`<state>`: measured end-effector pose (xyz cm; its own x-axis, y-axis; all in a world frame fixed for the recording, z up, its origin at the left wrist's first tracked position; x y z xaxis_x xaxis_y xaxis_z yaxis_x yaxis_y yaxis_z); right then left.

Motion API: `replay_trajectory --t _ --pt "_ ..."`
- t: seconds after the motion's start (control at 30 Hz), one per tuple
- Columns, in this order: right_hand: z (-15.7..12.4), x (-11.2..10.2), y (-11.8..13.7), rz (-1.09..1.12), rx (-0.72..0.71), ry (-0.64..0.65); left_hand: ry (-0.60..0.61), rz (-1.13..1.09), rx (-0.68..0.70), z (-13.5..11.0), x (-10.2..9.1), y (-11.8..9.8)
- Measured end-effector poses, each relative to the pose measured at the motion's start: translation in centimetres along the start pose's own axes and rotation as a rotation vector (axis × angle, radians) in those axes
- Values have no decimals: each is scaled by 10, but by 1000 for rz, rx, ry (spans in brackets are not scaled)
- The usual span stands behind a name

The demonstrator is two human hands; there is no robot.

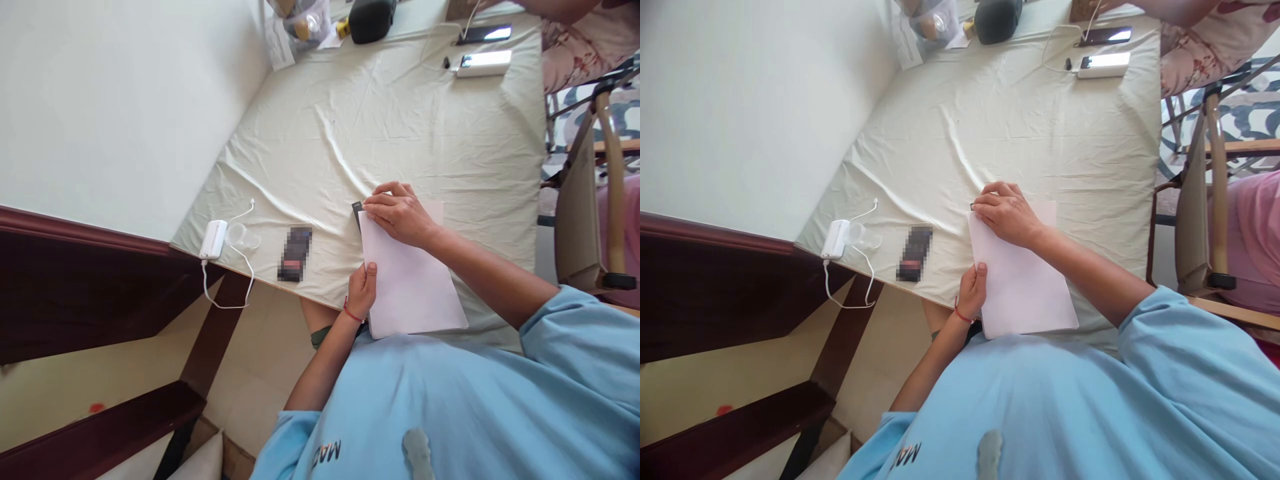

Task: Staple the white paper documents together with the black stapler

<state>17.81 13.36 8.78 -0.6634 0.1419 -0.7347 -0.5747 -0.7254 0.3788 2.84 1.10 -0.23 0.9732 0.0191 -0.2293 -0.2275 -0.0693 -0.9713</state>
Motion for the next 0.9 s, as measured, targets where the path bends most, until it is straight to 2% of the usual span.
replay_trajectory --t 0.33,0.57,0.77,0.9 --pt "-8 10 -2 8 1 41 39 12 19 -2 1 -4" --pt "-6 10 -6 6 48 163 44 -19 22 -2 3 -4" --pt "-8 16 -15 101 118 260 51 -74 -64 -19 4 8" --pt "-8 28 -28 162 226 343 8 -296 -187 -29 7 4"
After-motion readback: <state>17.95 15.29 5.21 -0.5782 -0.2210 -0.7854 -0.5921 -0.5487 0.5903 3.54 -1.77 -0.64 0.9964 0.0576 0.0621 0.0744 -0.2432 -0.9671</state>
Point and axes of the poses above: each hand's wrist, its own z-axis towards the middle knuckle, its own x-axis out of the palm, y = z × x, the point moved 5 cm from there along z, towards the middle knuckle, and after that the axes turned 5 degrees about -z, right-handed, at the moved point
